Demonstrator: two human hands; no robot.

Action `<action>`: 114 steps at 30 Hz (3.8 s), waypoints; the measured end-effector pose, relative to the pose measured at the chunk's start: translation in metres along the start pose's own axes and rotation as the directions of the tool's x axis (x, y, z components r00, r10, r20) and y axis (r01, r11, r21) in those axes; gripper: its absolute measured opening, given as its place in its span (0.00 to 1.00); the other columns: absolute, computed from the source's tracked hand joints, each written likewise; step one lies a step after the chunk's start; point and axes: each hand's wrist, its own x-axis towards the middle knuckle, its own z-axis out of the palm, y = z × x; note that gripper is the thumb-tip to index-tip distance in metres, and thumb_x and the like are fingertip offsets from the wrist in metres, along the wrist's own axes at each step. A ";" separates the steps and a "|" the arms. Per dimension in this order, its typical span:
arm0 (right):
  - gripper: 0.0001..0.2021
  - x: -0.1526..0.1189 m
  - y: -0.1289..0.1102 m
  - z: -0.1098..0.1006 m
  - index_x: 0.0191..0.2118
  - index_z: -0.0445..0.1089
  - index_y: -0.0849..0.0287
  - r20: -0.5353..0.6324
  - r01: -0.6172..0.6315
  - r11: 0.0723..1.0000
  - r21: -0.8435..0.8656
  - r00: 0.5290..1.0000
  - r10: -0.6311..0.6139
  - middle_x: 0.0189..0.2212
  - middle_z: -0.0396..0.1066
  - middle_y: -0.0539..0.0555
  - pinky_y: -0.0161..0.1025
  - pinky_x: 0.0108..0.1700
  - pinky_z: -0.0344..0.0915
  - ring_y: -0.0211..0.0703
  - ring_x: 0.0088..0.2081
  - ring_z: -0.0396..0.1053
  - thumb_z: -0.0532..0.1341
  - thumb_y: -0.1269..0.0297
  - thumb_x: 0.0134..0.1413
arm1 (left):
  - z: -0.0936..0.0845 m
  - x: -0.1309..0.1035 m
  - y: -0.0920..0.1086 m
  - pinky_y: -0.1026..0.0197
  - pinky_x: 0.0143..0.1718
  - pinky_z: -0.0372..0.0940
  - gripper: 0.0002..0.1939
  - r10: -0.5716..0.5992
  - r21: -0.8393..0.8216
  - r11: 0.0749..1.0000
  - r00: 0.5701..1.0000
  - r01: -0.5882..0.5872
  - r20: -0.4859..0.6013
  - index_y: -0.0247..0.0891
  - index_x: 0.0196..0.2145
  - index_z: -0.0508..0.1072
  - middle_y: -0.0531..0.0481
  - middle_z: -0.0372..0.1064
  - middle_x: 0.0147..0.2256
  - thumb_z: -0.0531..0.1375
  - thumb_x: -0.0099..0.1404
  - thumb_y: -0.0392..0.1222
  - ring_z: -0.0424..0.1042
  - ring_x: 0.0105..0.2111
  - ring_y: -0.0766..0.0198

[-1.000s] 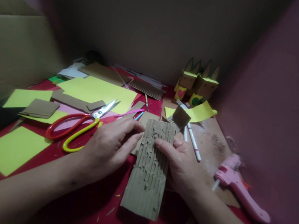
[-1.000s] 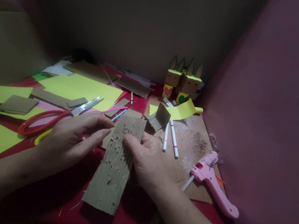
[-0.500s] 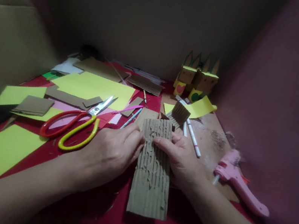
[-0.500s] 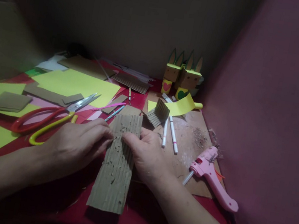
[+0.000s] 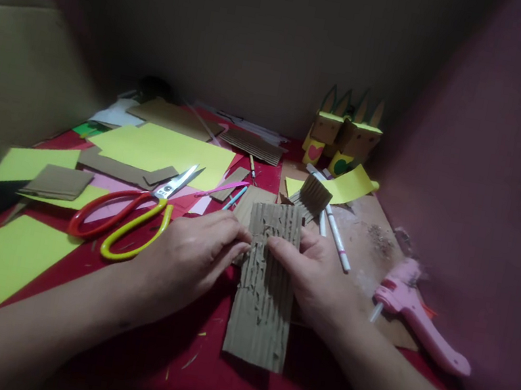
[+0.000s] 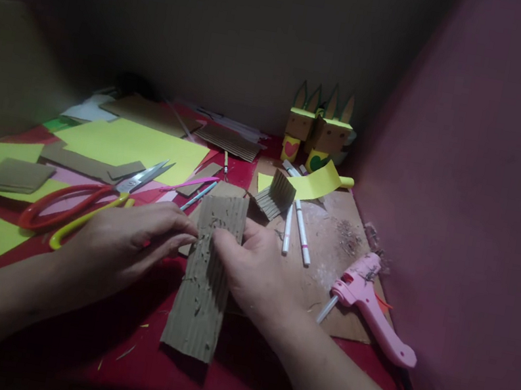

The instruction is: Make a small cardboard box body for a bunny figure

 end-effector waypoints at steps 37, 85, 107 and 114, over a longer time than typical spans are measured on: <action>0.05 -0.006 -0.007 0.002 0.33 0.71 0.55 0.003 0.079 0.996 0.039 0.997 -0.080 0.27 0.71 0.48 0.37 0.32 0.66 0.40 0.30 0.70 0.61 0.70 0.48 | 0.003 0.001 0.010 0.67 0.22 0.53 0.09 -0.299 -0.228 0.929 0.954 0.291 -0.002 0.37 0.24 0.66 0.58 0.61 0.21 0.55 0.63 0.34 0.59 0.20 0.72; 0.05 -0.010 -0.009 0.005 0.30 0.65 0.58 0.033 0.263 0.893 -0.366 0.962 -0.270 0.25 0.68 0.47 0.35 0.31 0.62 0.37 0.28 0.64 0.57 0.74 0.53 | 0.008 -0.004 0.019 0.58 0.16 0.56 0.13 0.205 0.449 0.860 0.969 -0.244 0.135 0.33 0.34 0.72 0.46 0.66 0.27 0.49 0.67 0.25 0.65 0.20 0.58; 0.07 -0.006 -0.010 -0.001 0.34 0.72 0.56 0.055 0.108 0.991 0.076 0.992 -0.112 0.28 0.72 0.47 0.36 0.32 0.68 0.37 0.29 0.70 0.60 0.73 0.48 | -0.009 0.002 0.003 0.64 0.23 0.55 0.09 -0.020 0.163 0.986 0.995 0.036 -0.100 0.36 0.28 0.66 0.54 0.60 0.25 0.55 0.67 0.31 0.60 0.22 0.69; 0.10 -0.002 -0.007 -0.003 0.37 0.75 0.55 0.041 0.042 0.976 0.213 0.998 -0.052 0.29 0.77 0.47 0.37 0.32 0.72 0.40 0.29 0.75 0.63 0.73 0.48 | -0.013 0.005 -0.001 0.63 0.30 0.64 0.07 -0.094 0.129 0.985 0.986 0.112 -0.136 0.33 0.38 0.72 0.47 0.71 0.32 0.54 0.67 0.30 0.70 0.30 0.64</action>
